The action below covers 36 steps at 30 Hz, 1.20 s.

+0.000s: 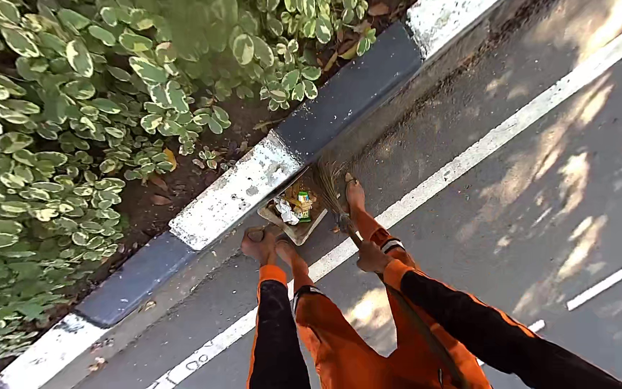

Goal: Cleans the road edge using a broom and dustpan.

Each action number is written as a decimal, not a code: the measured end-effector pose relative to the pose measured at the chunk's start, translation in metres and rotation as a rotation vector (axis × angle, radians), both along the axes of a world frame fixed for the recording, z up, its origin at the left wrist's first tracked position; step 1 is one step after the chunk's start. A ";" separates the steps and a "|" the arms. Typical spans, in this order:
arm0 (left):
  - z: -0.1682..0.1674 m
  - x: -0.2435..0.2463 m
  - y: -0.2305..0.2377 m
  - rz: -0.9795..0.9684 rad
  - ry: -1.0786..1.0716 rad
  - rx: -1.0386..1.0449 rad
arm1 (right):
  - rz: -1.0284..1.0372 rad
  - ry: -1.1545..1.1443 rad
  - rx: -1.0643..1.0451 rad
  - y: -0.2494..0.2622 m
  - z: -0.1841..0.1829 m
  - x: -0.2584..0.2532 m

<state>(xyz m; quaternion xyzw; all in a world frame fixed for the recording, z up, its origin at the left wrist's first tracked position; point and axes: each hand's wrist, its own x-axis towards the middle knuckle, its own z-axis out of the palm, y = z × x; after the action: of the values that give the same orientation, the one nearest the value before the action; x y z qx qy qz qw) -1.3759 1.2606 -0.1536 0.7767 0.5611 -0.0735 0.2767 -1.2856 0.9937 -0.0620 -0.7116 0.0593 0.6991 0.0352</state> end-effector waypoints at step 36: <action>-0.007 -0.175 0.158 0.018 0.078 0.030 | 0.042 -0.011 0.021 0.135 -0.022 -0.163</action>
<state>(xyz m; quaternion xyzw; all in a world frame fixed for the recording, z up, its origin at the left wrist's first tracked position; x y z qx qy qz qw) -1.5506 1.4181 -0.1606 0.7723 0.5793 -0.0929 0.2436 -1.4487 1.1284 -0.0835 -0.7161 0.0368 0.6965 0.0281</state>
